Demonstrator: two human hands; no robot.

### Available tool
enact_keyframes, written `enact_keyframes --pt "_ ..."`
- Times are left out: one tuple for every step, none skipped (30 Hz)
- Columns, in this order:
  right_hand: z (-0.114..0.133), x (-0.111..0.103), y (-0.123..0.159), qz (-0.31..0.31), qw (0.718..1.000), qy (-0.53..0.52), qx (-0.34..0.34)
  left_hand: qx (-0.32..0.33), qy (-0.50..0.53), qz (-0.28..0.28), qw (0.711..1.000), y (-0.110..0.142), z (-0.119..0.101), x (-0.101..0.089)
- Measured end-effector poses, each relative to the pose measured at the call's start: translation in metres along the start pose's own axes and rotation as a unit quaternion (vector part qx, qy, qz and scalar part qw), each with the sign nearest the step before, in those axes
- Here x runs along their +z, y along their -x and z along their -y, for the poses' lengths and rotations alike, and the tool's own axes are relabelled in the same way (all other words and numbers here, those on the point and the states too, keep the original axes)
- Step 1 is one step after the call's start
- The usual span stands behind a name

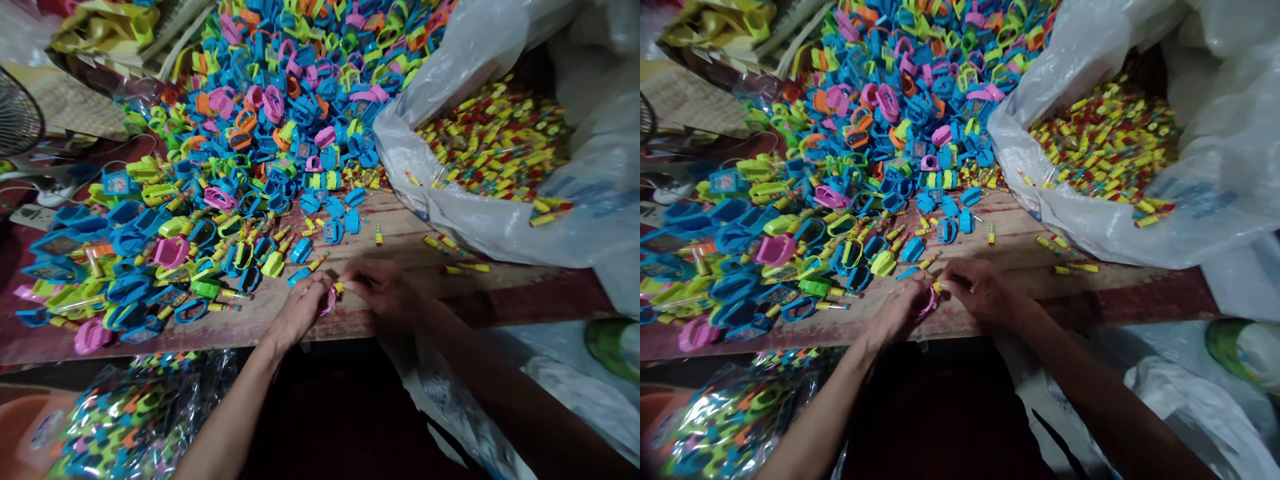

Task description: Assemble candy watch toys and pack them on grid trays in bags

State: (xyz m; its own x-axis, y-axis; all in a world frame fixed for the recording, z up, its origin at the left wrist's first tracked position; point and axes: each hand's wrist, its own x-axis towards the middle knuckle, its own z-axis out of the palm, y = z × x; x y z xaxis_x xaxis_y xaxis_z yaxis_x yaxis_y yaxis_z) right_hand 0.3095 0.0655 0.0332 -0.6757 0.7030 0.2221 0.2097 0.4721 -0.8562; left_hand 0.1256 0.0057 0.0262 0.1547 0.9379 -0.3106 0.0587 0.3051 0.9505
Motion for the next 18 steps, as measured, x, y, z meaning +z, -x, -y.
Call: enact_keyframes --pt "0.000 -0.001 0.000 0.004 1.000 0.017 -0.013 -0.002 0.010 0.004 1.000 0.000 0.003 0.001" --pt "0.001 -0.003 0.000 0.007 0.999 0.031 -0.023 -0.006 0.019 0.007 1.000 0.000 0.006 0.002" --pt "0.002 -0.004 0.000 0.011 0.999 0.039 -0.028 -0.012 0.025 0.009 1.000 0.000 0.008 0.003" --pt "0.003 -0.006 0.000 0.017 0.999 0.041 -0.031 -0.019 0.030 0.011 0.999 0.000 0.008 0.004" --pt "0.004 -0.007 0.000 0.021 0.998 0.039 -0.034 -0.025 0.030 0.013 0.999 0.001 0.008 0.004" --pt "0.005 -0.008 0.000 0.025 0.998 0.038 -0.038 -0.028 0.028 0.015 0.999 0.001 0.008 0.005" --pt "0.006 -0.009 0.000 0.030 0.998 0.038 -0.041 -0.027 0.024 0.016 0.999 0.002 0.007 0.006" --pt "0.007 -0.009 0.001 0.034 0.998 0.040 -0.045 -0.022 0.018 0.017 0.999 0.003 0.005 0.006" --pt "0.008 -0.009 0.001 0.036 0.997 0.045 -0.051 -0.018 0.015 0.020 1.000 0.004 0.005 0.007" --pt "0.008 -0.009 0.002 0.039 0.996 0.051 -0.055 -0.016 0.017 0.022 0.999 0.005 0.004 0.008" --pt "0.009 -0.009 0.003 0.043 0.996 0.056 -0.057 -0.017 0.025 0.025 0.999 0.006 0.004 0.009" --pt "0.009 -0.008 0.003 0.049 0.995 0.061 -0.057 -0.023 0.037 0.026 0.999 0.007 0.005 0.011" --pt "0.010 -0.008 0.004 0.059 0.995 0.064 -0.053 -0.030 0.050 0.028 0.998 0.009 0.005 0.012" --pt "0.011 -0.007 0.004 0.068 0.994 0.066 -0.047 -0.038 0.065 0.030 0.997 0.010 0.007 0.014" --pt "0.012 -0.007 0.004 0.077 0.994 0.068 -0.038 -0.045 0.081 0.031 0.995 0.011 0.008 0.015" --pt "0.013 -0.006 0.005 0.084 0.994 0.068 -0.030 -0.052 0.095 0.032 0.994 0.013 0.009 0.016" --pt "0.015 -0.004 0.005 0.086 0.994 0.067 -0.025 -0.058 0.106 0.032 0.992 0.015 0.011 0.017" --pt "0.016 -0.003 0.006 0.085 0.994 0.065 -0.023 -0.062 0.116 0.032 0.991 0.017 0.012 0.018"
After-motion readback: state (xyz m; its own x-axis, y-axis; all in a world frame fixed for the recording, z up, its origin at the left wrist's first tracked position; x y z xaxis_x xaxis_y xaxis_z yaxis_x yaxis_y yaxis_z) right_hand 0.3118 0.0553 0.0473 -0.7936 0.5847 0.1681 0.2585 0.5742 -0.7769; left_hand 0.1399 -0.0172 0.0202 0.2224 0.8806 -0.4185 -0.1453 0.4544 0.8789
